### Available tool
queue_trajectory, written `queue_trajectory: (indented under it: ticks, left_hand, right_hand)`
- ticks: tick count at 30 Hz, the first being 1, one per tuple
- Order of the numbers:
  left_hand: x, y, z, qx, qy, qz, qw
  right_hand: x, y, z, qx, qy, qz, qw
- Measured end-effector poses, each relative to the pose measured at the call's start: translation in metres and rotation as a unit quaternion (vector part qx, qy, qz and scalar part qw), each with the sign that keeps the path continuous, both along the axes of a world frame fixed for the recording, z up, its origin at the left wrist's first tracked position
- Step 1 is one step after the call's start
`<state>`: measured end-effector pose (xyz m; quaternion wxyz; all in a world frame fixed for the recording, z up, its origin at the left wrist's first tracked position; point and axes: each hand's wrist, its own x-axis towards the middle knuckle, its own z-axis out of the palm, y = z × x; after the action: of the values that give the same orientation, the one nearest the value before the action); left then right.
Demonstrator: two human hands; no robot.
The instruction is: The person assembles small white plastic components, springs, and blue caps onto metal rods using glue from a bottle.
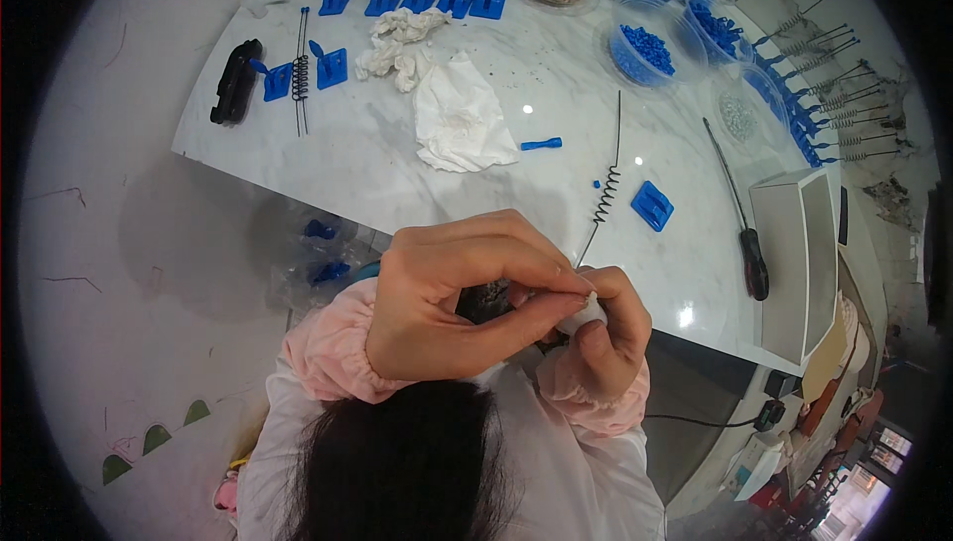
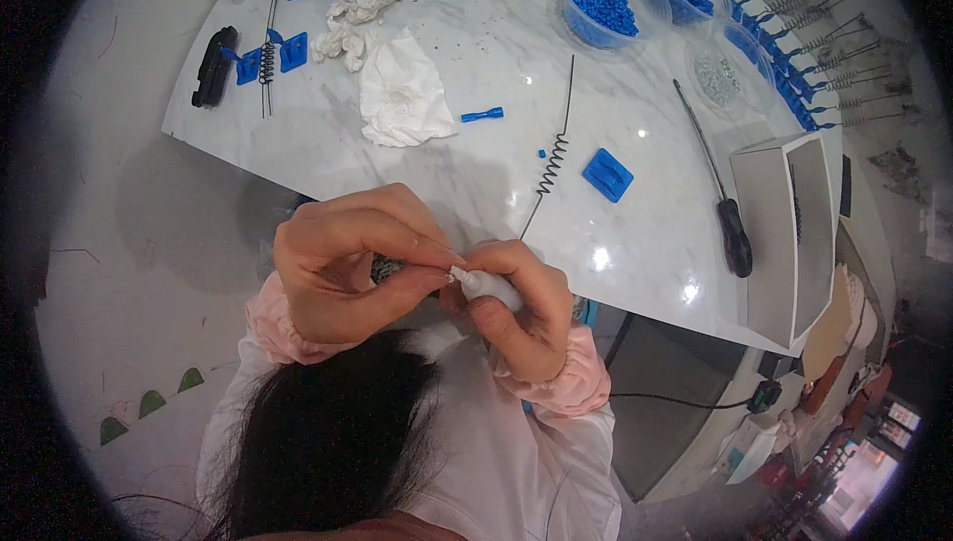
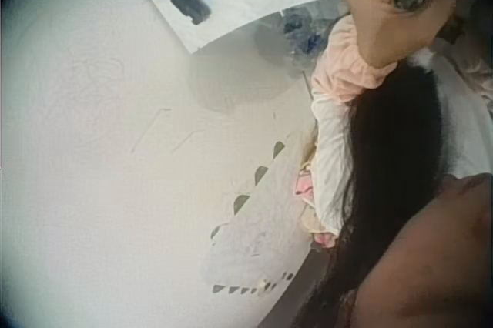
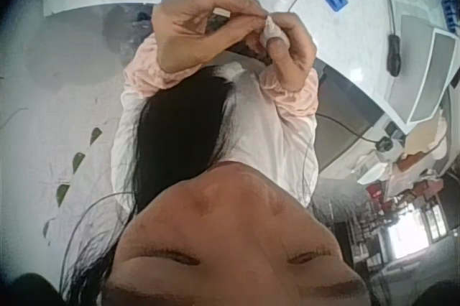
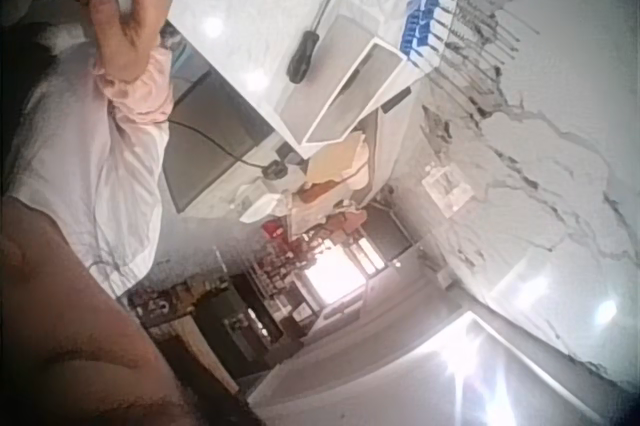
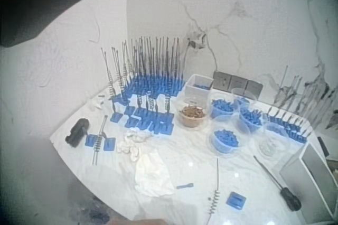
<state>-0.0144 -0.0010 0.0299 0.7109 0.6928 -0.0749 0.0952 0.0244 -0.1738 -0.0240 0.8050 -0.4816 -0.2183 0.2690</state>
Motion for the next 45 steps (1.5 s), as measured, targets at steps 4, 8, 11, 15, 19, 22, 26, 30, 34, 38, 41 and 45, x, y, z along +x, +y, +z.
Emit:
queue_trajectory:
  ticks: [4,8,11,15,19,22,26,30,34,38,41,45]
  left_hand:
    - [0.0,-0.001,-0.003,0.01,-0.007,0.015,1.0]
    - [0.005,0.001,-0.008,0.008,-0.029,-0.001,1.0]
    - [0.009,0.0,-0.008,-0.015,-0.035,-0.027,0.999]
    - [0.01,-0.001,-0.013,-0.126,0.017,-0.095,0.987]
    - [0.005,-0.003,-0.009,-0.249,0.092,-0.099,0.959]
    - [0.004,-0.002,-0.01,-0.228,0.062,-0.093,0.967]
    - [0.0,-0.002,-0.005,-0.107,0.016,-0.04,0.993]
    - [-0.001,-0.001,-0.007,-0.059,0.007,-0.022,0.998]
    - [-0.001,-0.004,-0.012,-0.117,0.032,-0.032,0.992]
    - [0.001,-0.006,-0.018,-0.128,-0.015,-0.043,0.991]
    - [0.002,-0.005,-0.018,-0.115,-0.025,-0.041,0.992]
    - [0.005,-0.003,-0.015,-0.106,-0.008,-0.057,0.993]
  right_hand:
    - [0.007,0.0,0.001,-0.067,-0.171,-0.051,0.982]
    - [0.011,-0.003,0.008,-0.107,-0.209,-0.028,0.972]
    - [0.014,-0.006,0.002,-0.071,-0.211,-0.002,0.975]
    - [0.009,-0.005,0.002,0.033,-0.022,0.091,0.995]
    - [0.005,-0.006,0.001,0.127,0.116,0.131,0.976]
    - [0.004,-0.006,-0.001,0.129,0.124,0.119,0.977]
    - [0.004,-0.006,-0.004,0.042,0.024,0.057,0.997]
    - [0.008,-0.005,0.003,-0.024,-0.077,0.019,0.997]
    - [0.009,-0.005,0.002,-0.036,-0.106,0.02,0.994]
    - [0.008,-0.004,0.001,0.001,-0.073,0.037,0.997]
    - [0.009,-0.005,-0.002,0.002,-0.094,0.034,0.995]
    - [0.01,-0.004,-0.003,-0.002,-0.094,0.047,0.994]
